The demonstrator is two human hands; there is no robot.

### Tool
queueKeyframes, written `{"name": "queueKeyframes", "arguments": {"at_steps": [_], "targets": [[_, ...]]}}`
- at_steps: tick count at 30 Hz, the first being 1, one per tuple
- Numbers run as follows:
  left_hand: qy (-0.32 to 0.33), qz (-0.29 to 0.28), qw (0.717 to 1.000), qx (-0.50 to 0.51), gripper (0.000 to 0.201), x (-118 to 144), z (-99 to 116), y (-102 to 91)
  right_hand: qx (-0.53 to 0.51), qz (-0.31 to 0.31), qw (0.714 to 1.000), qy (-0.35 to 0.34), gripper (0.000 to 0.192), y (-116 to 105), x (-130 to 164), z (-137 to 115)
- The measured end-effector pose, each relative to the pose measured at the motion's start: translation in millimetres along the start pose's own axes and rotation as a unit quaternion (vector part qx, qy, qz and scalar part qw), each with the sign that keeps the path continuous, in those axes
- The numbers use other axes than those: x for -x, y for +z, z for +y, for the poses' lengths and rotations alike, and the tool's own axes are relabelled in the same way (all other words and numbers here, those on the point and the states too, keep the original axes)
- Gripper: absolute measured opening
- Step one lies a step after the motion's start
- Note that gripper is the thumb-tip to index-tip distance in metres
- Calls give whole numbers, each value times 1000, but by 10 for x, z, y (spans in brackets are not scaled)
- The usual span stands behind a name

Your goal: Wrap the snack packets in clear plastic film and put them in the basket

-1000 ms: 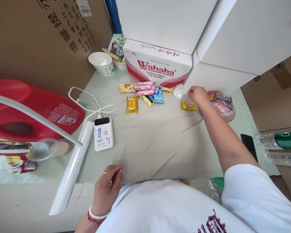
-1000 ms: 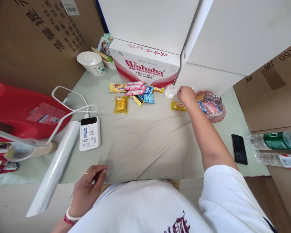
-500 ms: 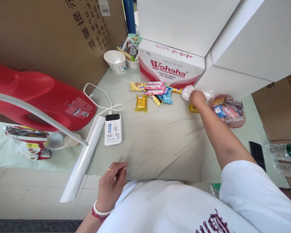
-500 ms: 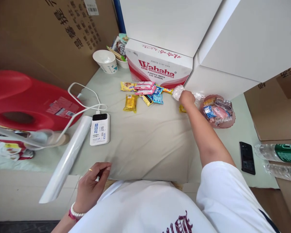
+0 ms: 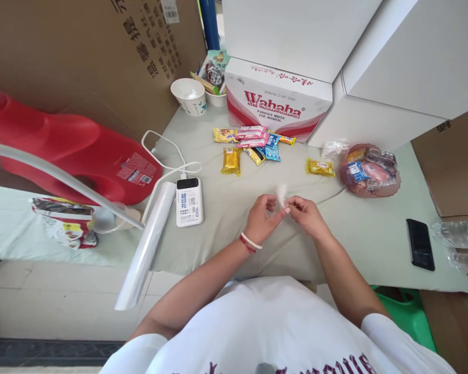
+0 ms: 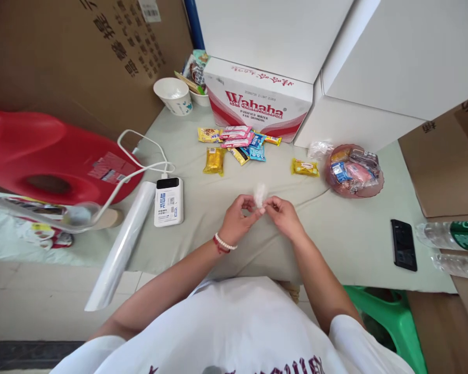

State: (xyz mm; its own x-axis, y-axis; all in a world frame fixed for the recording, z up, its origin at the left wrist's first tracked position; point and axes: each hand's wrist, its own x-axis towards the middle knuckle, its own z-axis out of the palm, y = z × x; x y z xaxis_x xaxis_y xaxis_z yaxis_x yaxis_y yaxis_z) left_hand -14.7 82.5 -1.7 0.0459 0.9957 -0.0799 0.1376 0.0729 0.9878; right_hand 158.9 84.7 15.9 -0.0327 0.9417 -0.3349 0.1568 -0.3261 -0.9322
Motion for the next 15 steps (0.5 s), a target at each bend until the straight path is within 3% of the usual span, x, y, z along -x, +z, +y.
{"name": "queueKeyframes", "arguments": {"at_steps": [2, 6, 9, 15], "targets": [[-14, -45, 999, 5, 34, -59, -91, 81, 5, 4, 1000, -9, 26, 33, 117, 60], [-73, -93, 988, 95, 42, -41, -266, 11, -89, 10, 993, 76, 27, -174, 216, 89], [-105, -57, 985, 126, 48, -23, -310, -97, -196, 19, 974, 110, 26, -390, 251, 70], [-99, -4, 991, 94, 50, -173, -305, -320, -357, 27, 930, 81, 23, -617, 344, 23]]}}
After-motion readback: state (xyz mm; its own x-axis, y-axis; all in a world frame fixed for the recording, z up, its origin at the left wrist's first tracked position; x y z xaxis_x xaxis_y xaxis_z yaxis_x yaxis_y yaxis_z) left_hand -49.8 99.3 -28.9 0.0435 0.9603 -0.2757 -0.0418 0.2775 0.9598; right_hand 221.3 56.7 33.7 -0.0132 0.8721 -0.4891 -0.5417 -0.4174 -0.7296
